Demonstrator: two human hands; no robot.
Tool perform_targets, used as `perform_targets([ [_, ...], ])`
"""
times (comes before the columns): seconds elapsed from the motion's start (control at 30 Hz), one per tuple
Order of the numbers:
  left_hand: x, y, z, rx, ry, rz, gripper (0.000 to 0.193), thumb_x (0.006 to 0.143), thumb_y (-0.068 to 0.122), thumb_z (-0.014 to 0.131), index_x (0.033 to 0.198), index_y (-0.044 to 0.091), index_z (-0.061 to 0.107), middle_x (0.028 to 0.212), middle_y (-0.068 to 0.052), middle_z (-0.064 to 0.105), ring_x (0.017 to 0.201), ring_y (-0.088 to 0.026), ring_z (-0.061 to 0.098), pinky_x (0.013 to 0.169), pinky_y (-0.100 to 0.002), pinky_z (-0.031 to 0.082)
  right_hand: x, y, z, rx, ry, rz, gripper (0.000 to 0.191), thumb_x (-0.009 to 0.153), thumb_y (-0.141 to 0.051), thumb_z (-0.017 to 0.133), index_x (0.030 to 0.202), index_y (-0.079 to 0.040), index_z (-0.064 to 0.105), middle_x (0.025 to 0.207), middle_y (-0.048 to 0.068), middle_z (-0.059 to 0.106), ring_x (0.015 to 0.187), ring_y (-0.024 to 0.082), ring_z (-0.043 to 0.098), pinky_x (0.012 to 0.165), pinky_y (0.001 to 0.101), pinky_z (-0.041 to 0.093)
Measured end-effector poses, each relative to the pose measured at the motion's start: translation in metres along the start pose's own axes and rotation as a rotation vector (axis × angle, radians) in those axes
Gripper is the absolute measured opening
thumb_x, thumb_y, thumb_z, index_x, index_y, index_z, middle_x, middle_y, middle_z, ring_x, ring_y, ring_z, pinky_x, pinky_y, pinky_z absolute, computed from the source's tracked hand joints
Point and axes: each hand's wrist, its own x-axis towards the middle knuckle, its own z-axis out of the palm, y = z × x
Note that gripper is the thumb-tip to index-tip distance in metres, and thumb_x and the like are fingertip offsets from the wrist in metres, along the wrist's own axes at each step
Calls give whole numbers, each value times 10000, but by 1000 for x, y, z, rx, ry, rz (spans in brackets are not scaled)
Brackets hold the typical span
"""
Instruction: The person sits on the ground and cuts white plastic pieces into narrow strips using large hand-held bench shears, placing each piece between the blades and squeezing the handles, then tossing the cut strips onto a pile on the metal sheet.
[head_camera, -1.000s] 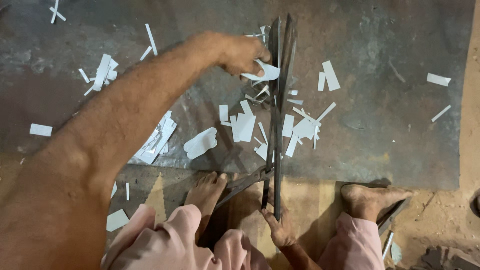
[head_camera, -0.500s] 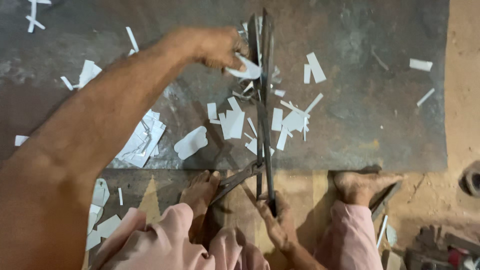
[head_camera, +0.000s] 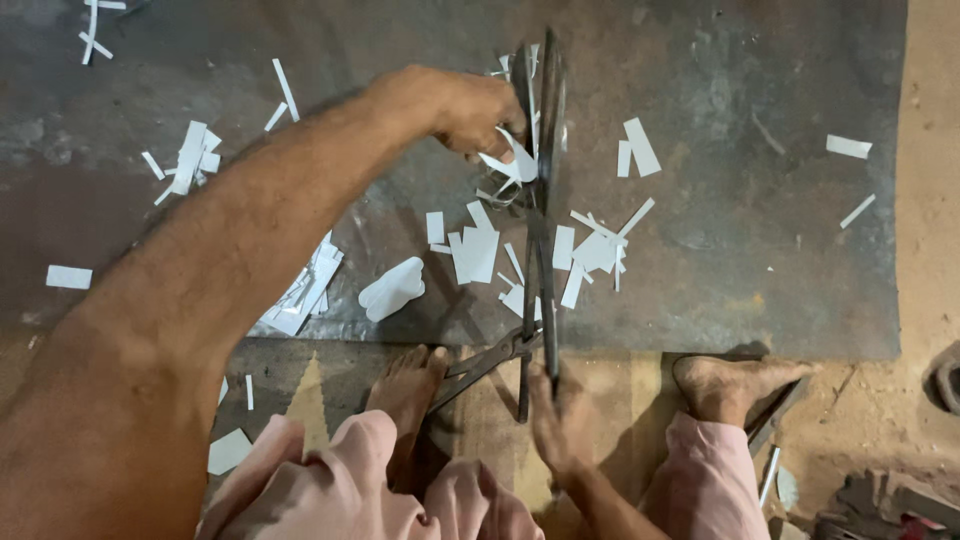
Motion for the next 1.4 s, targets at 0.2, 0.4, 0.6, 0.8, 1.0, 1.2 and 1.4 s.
perform_targets([
  [0.2,5,-35,38,43,125,156,334,946,297,704,1204,84,693,922,-168,742,814,-337,714,718,-472,553,26,45,10,-126,131,190,223,1002,-234,586,1010,-11,595,659,-18,431,531,126,466,565,383,581],
  [0.4,-52,-63,195,-171,514,-224,353,839,338,759,1145,164,732,1131,-194,692,1032,-423,651,867,-525,515,43,70,8,-260,178,-157,289,1010,-253,655,865,-6,614,621,-29,443,575,82,427,493,330,421],
  [0.6,-94,-56,289,-201,376,-609,272,943,264,656,1196,184,716,1075,-185,725,1040,-395,678,908,-520,525,51,83,-1,-325,165,-173,345,1019,-290,661,812,-18,619,629,-28,460,579,94,414,486,339,318],
  [0.8,-107,-91,274,174,723,-666,390,849,210,722,1212,96,635,1204,-157,608,1095,-383,597,847,-504,537,59,71,9,-275,152,-198,355,1028,-294,641,864,21,640,712,-12,565,612,85,491,499,308,372],
  [1.0,-167,-131,236,-278,757,-1417,675,868,398,754,1367,21,499,1358,-212,465,1243,-385,488,945,-506,511,56,62,5,-413,146,-166,437,1036,-321,650,795,43,624,609,65,548,528,138,474,473,343,353],
  [1.2,-178,-119,225,-440,779,-1452,726,807,417,829,1357,49,530,1492,-155,388,1316,-378,470,1036,-512,499,59,61,3,-412,137,-231,398,1011,-327,635,800,9,611,590,45,552,516,135,498,460,346,379],
  [1.4,-169,-142,238,-343,895,-1282,616,870,302,785,1364,53,516,1158,-209,683,1151,-409,624,969,-547,505,64,73,2,-414,144,-162,439,1004,-357,646,757,3,598,580,24,541,512,132,496,453,344,392],
])
